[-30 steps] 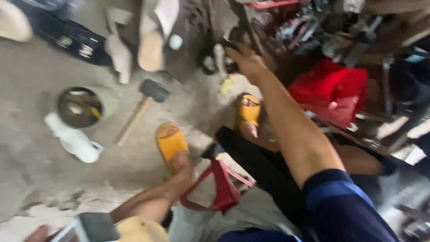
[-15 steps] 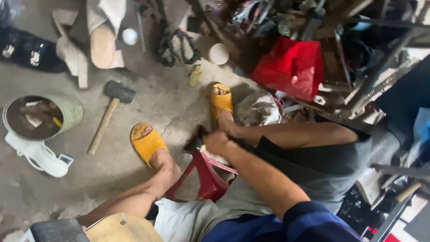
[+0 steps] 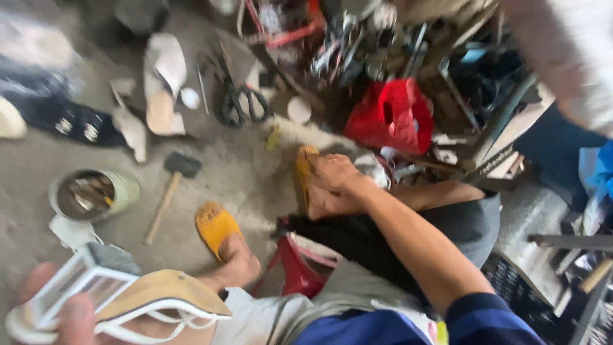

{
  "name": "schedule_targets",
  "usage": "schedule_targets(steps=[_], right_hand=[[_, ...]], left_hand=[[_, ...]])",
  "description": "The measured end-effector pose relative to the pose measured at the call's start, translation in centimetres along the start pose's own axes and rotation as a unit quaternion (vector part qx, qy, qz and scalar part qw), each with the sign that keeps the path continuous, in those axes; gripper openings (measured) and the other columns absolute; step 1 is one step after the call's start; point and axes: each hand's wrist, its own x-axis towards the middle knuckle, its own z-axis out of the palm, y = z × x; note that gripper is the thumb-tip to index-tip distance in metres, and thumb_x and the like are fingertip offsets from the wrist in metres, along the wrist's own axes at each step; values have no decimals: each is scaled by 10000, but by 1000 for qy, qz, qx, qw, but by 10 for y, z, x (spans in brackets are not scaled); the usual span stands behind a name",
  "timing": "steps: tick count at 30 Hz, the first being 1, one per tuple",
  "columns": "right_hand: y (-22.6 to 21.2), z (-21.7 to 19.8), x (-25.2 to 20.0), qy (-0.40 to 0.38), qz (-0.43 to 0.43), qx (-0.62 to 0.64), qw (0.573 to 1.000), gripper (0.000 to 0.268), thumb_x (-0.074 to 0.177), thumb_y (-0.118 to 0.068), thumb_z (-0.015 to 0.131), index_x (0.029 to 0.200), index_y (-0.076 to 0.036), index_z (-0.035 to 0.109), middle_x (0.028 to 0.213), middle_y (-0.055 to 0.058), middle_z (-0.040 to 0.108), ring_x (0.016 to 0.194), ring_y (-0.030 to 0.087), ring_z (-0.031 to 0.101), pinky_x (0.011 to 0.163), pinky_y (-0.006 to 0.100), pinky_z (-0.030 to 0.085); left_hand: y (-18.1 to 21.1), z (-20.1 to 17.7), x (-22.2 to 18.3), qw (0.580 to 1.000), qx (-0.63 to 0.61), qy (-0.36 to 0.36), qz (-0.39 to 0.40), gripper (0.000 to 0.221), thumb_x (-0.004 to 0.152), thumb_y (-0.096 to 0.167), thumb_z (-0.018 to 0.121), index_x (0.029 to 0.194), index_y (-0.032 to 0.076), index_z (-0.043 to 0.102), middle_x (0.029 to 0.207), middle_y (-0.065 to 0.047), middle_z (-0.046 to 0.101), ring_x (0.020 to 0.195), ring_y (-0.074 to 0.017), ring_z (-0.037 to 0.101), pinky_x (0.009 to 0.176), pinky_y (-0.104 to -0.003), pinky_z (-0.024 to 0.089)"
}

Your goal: Applying adhesive to a shoe heel and attaching it to the sole of a sandal.

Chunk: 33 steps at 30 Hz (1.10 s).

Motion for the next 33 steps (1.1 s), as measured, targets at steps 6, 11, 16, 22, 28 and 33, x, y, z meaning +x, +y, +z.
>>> schedule_targets(steps=[6,11,16,22,28,33], right_hand=[[73,-206,-41,115,-163,204,958,235,967,-374,645,916,-152,589,883,48,663,835,305,651,660,462,478],[123,-313,-121,400,-192,166,881,158,995,-40,622,905,-142,702,870,38,671,780,293,625,753,422,482],[200,-339,-142,519,-59,68,850,111,1132,118,668,1228,72,700,1154,227,748,1022,338,657,921,435,448],[226,-351,-123,323,59,136,935,473,1142,-209,477,1438,139,599,1377,351,562,1284,470,382,1034,585,355],[173,-334,-162,538,-70,243,804,105,1152,256,619,1196,162,637,1136,301,687,966,359,614,856,446,514],[9,-312,-197,204,64,785,582,188,877,-201,733,960,-47,663,903,187,721,711,258,754,615,332,643]], left_hand=[[108,-5,109,763,-211,47,-609,496,863,303,661,1350,216,619,1227,-89,693,924,-200,709,761,-258,613],[79,-30,68,794,-205,8,-572,439,982,278,671,1405,206,580,1255,-124,669,814,-246,703,734,-253,621],[86,-58,64,863,-132,-97,-477,413,1206,254,522,1486,-47,488,1256,-206,592,903,-308,661,748,-315,534],[70,-61,31,835,-167,26,-523,452,843,214,731,1287,201,646,1106,-91,710,871,-139,688,764,-188,552],[96,-81,4,829,-153,-39,-536,506,799,179,728,1293,129,630,1076,-171,693,825,-219,672,738,-275,541],[172,-79,47,917,-140,-190,-320,265,789,158,699,1020,32,726,850,-72,758,820,-171,718,832,-300,549]])
